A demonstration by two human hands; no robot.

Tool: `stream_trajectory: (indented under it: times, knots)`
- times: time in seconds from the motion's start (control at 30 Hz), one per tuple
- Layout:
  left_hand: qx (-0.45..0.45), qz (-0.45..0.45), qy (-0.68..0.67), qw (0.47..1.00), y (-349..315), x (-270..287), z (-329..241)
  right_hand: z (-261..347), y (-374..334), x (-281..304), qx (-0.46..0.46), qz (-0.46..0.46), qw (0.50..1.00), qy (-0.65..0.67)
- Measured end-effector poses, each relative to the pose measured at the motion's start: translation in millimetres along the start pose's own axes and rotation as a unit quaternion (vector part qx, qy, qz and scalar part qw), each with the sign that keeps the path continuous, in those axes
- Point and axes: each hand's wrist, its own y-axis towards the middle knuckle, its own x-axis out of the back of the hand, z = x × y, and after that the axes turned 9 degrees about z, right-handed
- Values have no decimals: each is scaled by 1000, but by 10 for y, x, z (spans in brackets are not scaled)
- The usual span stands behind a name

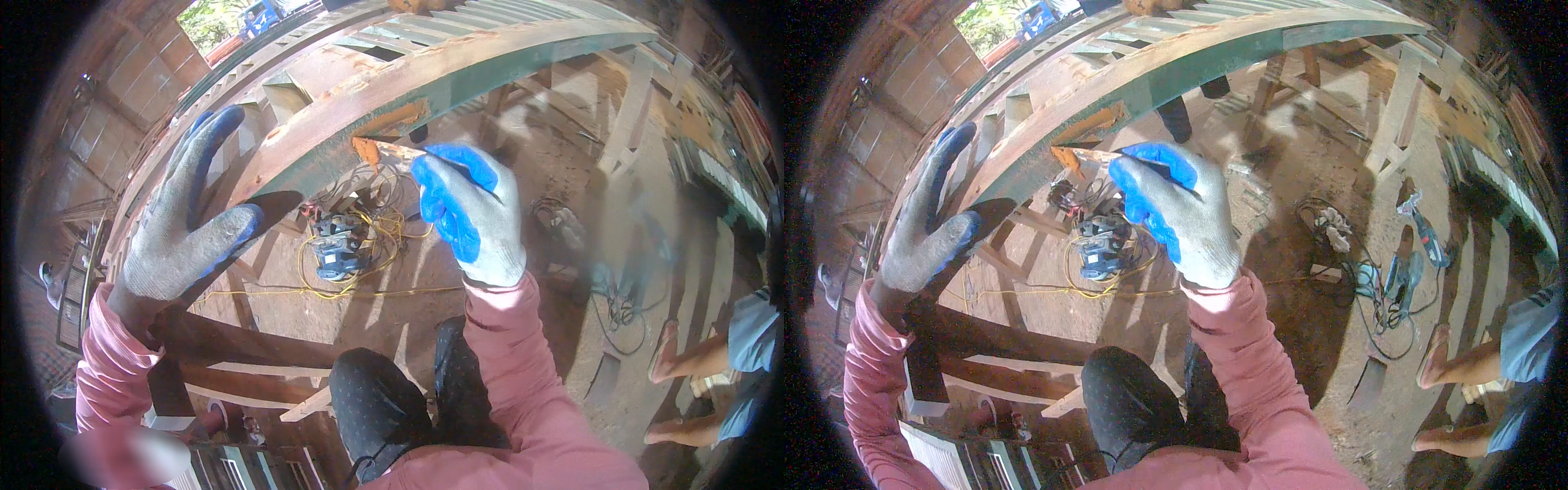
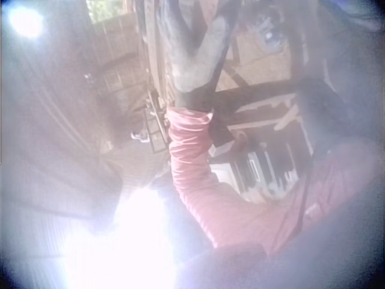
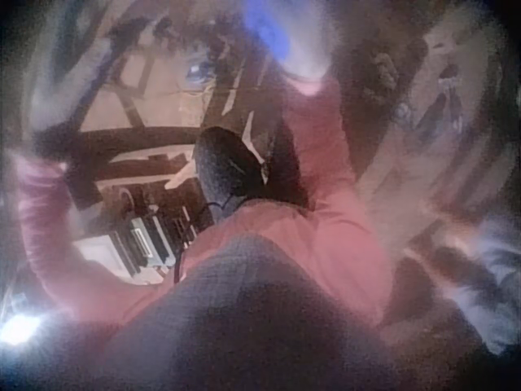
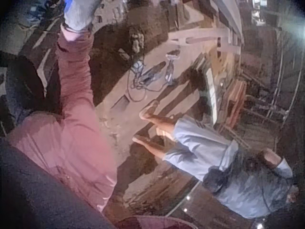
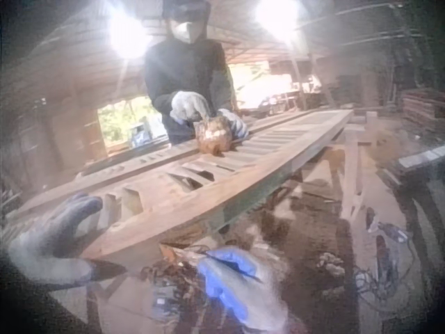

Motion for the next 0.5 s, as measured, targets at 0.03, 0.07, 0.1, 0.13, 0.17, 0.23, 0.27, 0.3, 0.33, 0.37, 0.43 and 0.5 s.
stream_trajectory:
  times: [0.03, 0.07, 0.1, 0.13, 0.17, 0.23, 0.27, 0.3, 0.33, 0.37, 0.43, 0.5]
  knots:
    - [-5, 2, -16, 1000, 6, -7, -3, -9, 34, -3, 4, -12, 1000, 1]
    - [-8, 1, -25, 1000, 9, -17, -19, -14, 68, 0, 9, -23, 1000, 2]
    - [-12, 0, -34, 999, 12, -27, -46, -12, 103, 16, 21, -26, 999, 1]
    - [-14, 0, -43, 999, 4, -34, -57, -16, 133, 34, 31, -29, 999, 1]
    - [-17, -6, -62, 998, -3, -42, -44, -16, 159, 52, 42, -32, 999, 0]
    - [-18, -13, -76, 997, -3, -53, -2, 2, 206, 103, 48, -47, 998, -17]
    - [-15, -15, -71, 997, -1, -55, 17, 17, 215, 115, 51, -55, 997, -27]
    - [-7, -12, -40, 999, 5, -37, 21, 58, 212, 93, 67, -70, 995, -29]
    - [1, -9, -7, 1000, 11, -19, 4, 52, 222, 138, 110, -68, 985, -114]
    - [3, -14, 9, 1000, 16, -22, -26, 39, 238, 217, 152, -66, 966, -197]
    - [6, -25, 40, 999, 19, -41, -80, 65, 214, 259, 185, -78, 945, -259]
    - [6, -25, 58, 998, 10, -20, -73, 80, 167, 261, 180, -96, 959, -197]
